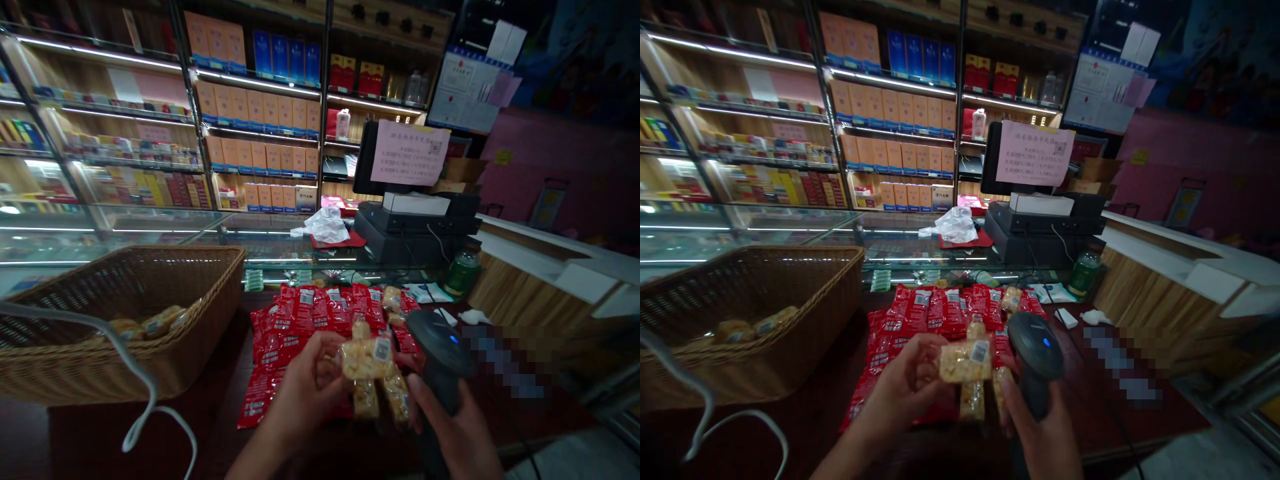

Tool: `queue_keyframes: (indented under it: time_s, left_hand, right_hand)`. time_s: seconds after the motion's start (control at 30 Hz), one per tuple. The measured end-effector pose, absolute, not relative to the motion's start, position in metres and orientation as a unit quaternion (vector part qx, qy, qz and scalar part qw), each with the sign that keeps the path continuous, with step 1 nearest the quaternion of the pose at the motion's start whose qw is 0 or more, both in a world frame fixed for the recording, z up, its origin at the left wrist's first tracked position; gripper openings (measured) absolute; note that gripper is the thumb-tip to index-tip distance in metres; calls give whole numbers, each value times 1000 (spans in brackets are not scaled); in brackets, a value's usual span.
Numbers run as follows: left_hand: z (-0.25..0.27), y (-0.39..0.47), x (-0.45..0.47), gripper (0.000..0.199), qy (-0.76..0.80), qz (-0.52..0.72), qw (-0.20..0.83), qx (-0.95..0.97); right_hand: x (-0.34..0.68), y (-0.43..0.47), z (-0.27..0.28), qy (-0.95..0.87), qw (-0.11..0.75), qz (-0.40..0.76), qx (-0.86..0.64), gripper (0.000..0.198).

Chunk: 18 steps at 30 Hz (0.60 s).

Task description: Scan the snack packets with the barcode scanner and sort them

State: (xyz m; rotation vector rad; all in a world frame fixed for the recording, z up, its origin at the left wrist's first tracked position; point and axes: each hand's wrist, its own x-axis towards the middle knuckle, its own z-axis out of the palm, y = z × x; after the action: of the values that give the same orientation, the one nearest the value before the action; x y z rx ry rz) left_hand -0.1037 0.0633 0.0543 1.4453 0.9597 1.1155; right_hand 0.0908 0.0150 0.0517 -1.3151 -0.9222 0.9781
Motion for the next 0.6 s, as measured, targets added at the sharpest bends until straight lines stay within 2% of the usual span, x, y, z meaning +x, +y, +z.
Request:
queue_keyframes:
  time_s: [0.1, 0.17, 0.2, 0.33, 0.6]
  left_hand:
    - [52, 43, -105, 50, 349, 477, 627, 508]
    - [51, 39, -108, 65, 320, 497, 670, 450]
    - [51, 38, -109, 67, 316, 505, 682, 423]
    - [49, 40, -110, 41, 371, 533, 682, 336]
    - [44, 41, -104, 37, 399, 605, 639, 257]
  right_hand:
    - [82, 19, 47, -385, 584, 452, -553, 62]
    - [78, 20, 42, -375, 588, 457, -552, 59]
    - [76, 19, 40, -374, 590, 456, -552, 59]
    - [70, 14, 40, -387, 586, 429, -568, 62]
    - [62, 8, 56, -361, 596, 422, -580, 61]
